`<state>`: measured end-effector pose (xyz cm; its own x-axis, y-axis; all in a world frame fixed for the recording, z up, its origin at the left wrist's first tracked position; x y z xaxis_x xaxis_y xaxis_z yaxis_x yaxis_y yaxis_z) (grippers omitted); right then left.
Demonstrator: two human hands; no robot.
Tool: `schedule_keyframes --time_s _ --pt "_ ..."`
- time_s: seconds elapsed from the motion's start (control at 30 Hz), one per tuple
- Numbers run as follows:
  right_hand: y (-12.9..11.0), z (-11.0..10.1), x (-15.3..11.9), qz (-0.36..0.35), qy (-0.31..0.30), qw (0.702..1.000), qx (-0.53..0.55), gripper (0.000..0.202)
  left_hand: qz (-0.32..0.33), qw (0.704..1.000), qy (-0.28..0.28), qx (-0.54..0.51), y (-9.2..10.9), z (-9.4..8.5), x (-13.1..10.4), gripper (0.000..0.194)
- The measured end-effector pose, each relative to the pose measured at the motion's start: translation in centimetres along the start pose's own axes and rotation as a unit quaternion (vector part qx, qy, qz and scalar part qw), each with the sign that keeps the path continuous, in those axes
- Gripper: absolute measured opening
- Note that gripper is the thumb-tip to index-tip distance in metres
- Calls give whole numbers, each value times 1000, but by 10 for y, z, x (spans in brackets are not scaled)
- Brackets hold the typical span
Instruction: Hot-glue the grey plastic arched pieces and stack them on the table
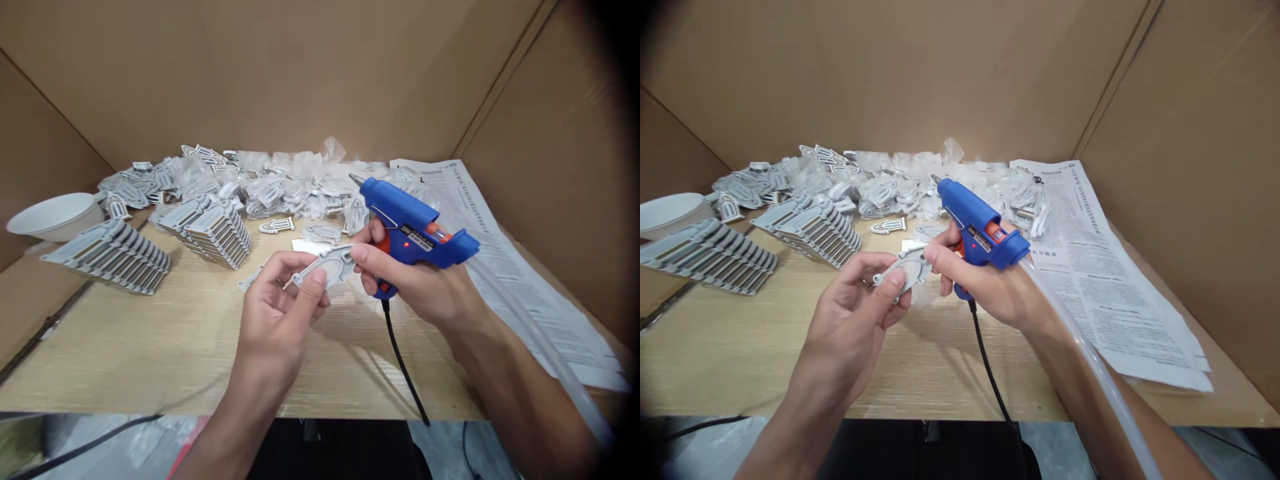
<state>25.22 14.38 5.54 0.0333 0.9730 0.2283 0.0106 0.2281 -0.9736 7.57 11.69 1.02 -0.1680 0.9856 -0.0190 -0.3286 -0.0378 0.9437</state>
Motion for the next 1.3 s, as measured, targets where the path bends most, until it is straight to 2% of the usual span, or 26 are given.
schedule_keyframes --time_s 0.13,0.33,0.5,0.63,0.8,0.97,1.13,1.3 --pt "-1 0 1 1 0 1000 1 38 -35 999 -25 -32 1 8 -2 28" --pt "-1 1 1 -6 -9 1000 -3 34 -49 998 -5 -45 1 8 0 27" --pt "4 -3 0 3 -7 1000 1 31 -66 995 -33 -70 0 13 -4 32" --pt "7 -6 1 6 -3 1000 16 30 -74 994 -28 -77 -1 13 -7 32" --pt "7 -8 1 4 5 1000 30 32 -55 996 -12 -72 -2 12 -7 21" --pt "8 -7 1 -5 -2 999 33 28 -51 995 -30 -85 0 17 -9 29" --pt "9 -8 1 3 -4 1000 28 27 -63 994 3 -85 -1 13 -8 19" --pt "8 -8 0 -4 -6 999 35 27 -54 993 -21 -98 -1 20 -9 25"
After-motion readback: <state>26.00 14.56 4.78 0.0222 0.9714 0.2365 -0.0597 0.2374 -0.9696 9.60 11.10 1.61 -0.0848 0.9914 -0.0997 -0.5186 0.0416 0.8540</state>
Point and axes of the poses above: each hand's wrist, its own x-axis towards the middle knuckle, its own z-axis out of the palm, y = z × x, the point moved 10 cm from there along x, towards the middle knuckle, and after that the axes turned 11 degrees about y, right-handed, at the moved point
